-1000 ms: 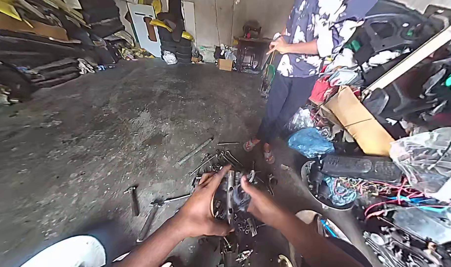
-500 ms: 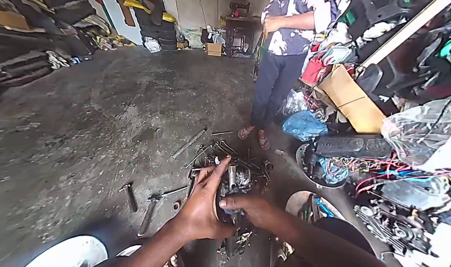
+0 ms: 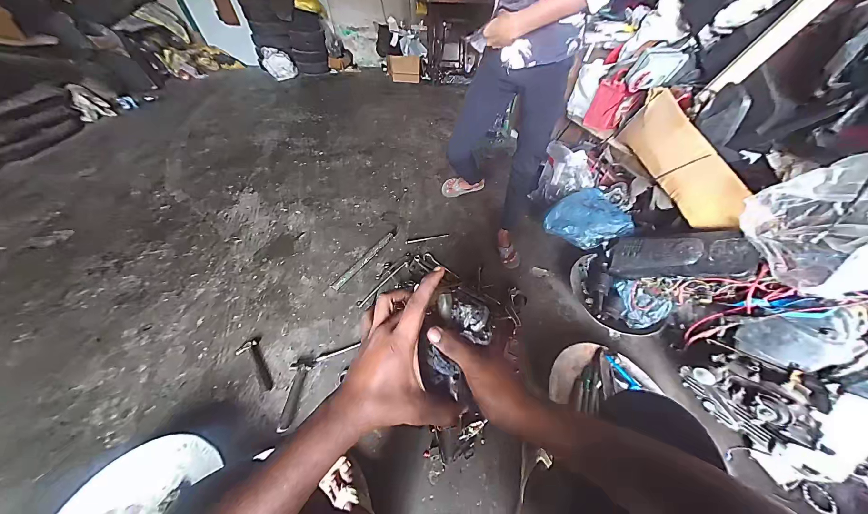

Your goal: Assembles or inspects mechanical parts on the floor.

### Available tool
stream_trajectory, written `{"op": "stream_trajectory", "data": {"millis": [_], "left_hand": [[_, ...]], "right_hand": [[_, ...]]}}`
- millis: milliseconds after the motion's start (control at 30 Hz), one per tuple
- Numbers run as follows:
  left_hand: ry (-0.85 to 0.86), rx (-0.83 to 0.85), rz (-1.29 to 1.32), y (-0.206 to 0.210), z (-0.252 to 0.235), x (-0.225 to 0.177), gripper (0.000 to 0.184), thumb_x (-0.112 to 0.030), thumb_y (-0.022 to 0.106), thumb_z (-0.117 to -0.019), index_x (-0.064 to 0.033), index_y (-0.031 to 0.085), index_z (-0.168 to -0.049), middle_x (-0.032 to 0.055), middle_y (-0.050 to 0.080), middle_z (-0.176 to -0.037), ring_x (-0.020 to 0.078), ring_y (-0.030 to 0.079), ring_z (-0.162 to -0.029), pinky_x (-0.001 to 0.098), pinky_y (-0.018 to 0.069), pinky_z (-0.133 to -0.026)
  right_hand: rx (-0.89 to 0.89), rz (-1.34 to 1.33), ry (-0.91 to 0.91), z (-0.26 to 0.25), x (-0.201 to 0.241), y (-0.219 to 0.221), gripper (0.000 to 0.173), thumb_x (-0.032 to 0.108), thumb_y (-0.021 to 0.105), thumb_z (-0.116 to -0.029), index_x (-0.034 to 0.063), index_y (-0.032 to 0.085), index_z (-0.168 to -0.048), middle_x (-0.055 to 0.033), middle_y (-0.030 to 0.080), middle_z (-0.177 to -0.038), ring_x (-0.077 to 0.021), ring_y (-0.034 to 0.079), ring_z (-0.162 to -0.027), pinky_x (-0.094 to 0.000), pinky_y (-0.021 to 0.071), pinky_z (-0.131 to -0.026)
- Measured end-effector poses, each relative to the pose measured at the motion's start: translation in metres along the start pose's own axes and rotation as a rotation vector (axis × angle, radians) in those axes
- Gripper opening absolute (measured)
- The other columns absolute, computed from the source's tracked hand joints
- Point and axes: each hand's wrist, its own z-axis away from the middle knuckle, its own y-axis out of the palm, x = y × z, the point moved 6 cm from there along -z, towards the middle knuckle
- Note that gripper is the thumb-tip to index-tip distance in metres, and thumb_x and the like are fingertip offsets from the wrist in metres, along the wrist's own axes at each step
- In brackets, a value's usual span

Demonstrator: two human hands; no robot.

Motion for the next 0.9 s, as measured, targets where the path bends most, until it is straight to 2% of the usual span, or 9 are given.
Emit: {"op": "stream_trajectory", "data": {"millis": [167,333,400,467,500,600,700,800,900], "left_hand": [[-0.051,0.038,-0.044,-0.007,0.000,0.016,0.163,-0.070,0.086,-0.0259,-0.0354,0.007,-0.164,-0.0157,0.059,-0.142,0.0163,0.047,-0.134,0.0608,0.0353,-0.112],[0.015,0.020,-0.087,-0.008,0.003,0.016,0.154,-0.070,0.087,-0.0347,-0.0305,0.014,-0.165,-0.0091,0.058,-0.145,0.0211,0.048,-0.135,0.0613,0.0361,-0.111],[0.036,-0.004,-0.115,-0.013,0.006,0.018,0.148,-0.067,0.088,-0.0389,-0.0303,0.019,-0.164,-0.0064,0.059,-0.144,0.0237,0.049,-0.134,0.0628,0.0359,-0.110],[0.020,-0.056,-0.129,-0.025,0.005,0.025,0.146,-0.063,0.090,-0.0400,-0.0334,0.019,-0.164,-0.0058,0.055,-0.148,0.0230,0.049,-0.133,0.0594,0.0387,-0.110],[0.006,-0.059,-0.109,-0.030,0.004,0.027,0.147,-0.058,0.091,-0.0406,-0.0357,0.015,-0.164,-0.0061,0.051,-0.151,0.0229,0.046,-0.136,0.0578,0.0393,-0.110],[0.086,-0.041,-0.079,-0.030,0.008,0.016,0.134,-0.043,0.093,-0.0446,-0.0354,0.027,-0.161,-0.0074,0.052,-0.151,0.0267,0.046,-0.138,0.0610,0.0369,-0.110],[0.173,-0.021,-0.122,-0.021,0.010,0.009,0.126,-0.038,0.089,-0.0547,-0.0362,0.023,-0.163,-0.0130,0.046,-0.157,0.0223,0.041,-0.142,0.0573,0.0324,-0.114],[0.223,-0.031,-0.072,-0.014,0.009,0.009,0.118,-0.029,0.086,-0.0613,-0.0353,0.024,-0.162,-0.0112,0.044,-0.158,0.0236,0.040,-0.144,0.0553,0.0341,-0.114],[0.263,0.001,0.027,-0.010,0.006,0.005,0.114,-0.022,0.087,-0.0676,-0.0312,0.024,-0.163,-0.0075,0.041,-0.162,0.0239,0.036,-0.149,0.0507,0.0349,-0.120]], "right_hand": [[0.121,0.069,-0.008,0.024,-0.018,0.004,0.039,0.018,0.079,-0.0910,-0.0012,0.064,-0.121,-0.0064,0.074,-0.106,-0.0114,0.071,-0.101,-0.0299,0.0587,-0.096],[0.325,0.554,-0.059,0.004,-0.002,-0.015,0.054,0.039,0.083,-0.0861,0.0040,0.064,-0.123,0.0017,0.073,-0.109,0.0002,0.068,-0.104,-0.0218,0.0563,-0.098],[0.459,1.017,-0.139,-0.002,0.015,-0.021,0.050,0.048,0.079,-0.0867,0.0044,0.071,-0.111,-0.0055,0.073,-0.104,-0.0106,0.068,-0.102,-0.0315,0.0553,-0.095],[0.559,1.406,-0.232,-0.008,0.029,-0.024,0.034,0.030,0.080,-0.0799,0.0021,0.071,-0.097,-0.0208,0.071,-0.089,-0.0389,0.070,-0.089,-0.0596,0.0533,-0.078],[0.479,1.418,-0.255,-0.013,0.032,-0.031,0.031,0.026,0.080,-0.0772,0.0022,0.071,-0.093,-0.0194,0.071,-0.085,-0.0380,0.071,-0.085,-0.0598,0.0539,-0.074],[0.121,0.719,-0.133,-0.029,0.026,-0.053,0.048,0.034,0.080,-0.0889,0.0016,0.065,-0.120,-0.0024,0.074,-0.107,-0.0058,0.070,-0.102,-0.0259,0.0587,-0.094],[0.132,0.182,0.000,-0.022,0.018,-0.038,0.056,0.025,0.078,-0.0916,0.0010,0.053,-0.136,-0.0068,0.070,-0.118,-0.0123,0.069,-0.109,-0.0316,0.0594,-0.097],[0.223,0.128,0.023,-0.005,0.013,-0.012,0.057,0.014,0.084,-0.0845,-0.0004,0.056,-0.131,-0.0058,0.072,-0.114,-0.0124,0.070,-0.106,-0.0321,0.0600,-0.096],[0.067,0.129,-0.011,-0.008,0.008,-0.008,0.065,0.006,0.090,-0.0741,-0.0023,0.056,-0.129,-0.0073,0.071,-0.113,-0.0102,0.070,-0.105,-0.0268,0.0593,-0.096]]}}
